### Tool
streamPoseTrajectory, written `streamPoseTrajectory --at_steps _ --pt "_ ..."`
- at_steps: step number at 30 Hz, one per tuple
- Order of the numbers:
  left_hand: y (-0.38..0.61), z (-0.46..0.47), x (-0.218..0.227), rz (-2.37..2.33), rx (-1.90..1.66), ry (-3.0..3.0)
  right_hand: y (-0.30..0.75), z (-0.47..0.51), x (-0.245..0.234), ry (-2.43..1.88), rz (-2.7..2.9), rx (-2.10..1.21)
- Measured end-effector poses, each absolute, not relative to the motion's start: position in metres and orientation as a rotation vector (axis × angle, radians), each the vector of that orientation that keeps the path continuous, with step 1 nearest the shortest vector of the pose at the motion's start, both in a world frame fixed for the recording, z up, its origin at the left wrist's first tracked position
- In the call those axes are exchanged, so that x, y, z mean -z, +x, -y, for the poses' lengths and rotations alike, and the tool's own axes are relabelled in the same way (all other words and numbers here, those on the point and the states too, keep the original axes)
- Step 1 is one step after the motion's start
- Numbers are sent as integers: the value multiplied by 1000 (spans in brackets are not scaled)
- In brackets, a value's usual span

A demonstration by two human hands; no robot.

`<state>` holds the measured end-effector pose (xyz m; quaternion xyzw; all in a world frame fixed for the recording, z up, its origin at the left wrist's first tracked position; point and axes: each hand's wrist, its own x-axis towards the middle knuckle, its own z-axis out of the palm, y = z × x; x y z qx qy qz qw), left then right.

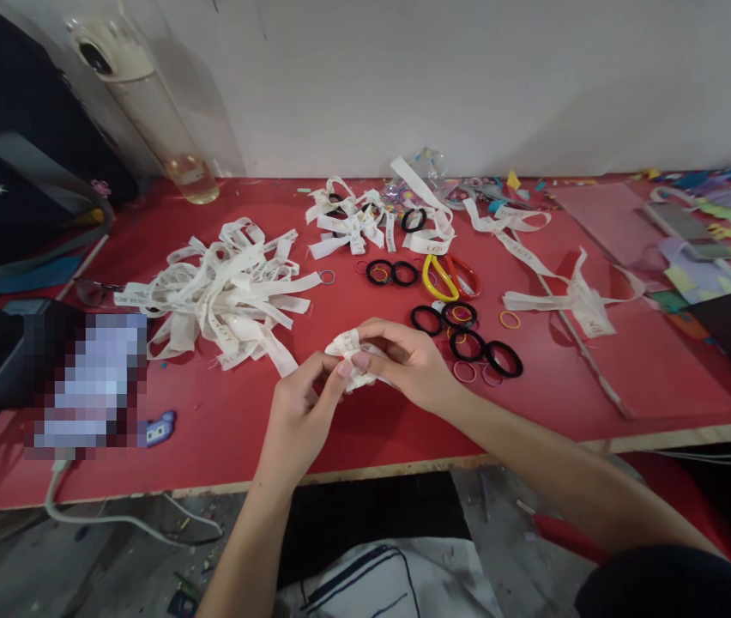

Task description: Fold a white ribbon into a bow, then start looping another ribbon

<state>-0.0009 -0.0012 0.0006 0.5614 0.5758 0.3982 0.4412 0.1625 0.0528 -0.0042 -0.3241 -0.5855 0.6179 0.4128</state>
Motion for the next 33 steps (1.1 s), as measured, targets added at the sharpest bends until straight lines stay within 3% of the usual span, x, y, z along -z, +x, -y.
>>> streamPoseTrajectory --at_steps 16,33 --pt "2 0 0 -1351 -1156 1323 162 -53 5 -760 1437 -1609" --pt "2 0 -3 -1422 -1086 1389 164 -53 6 -763 1467 -1637"
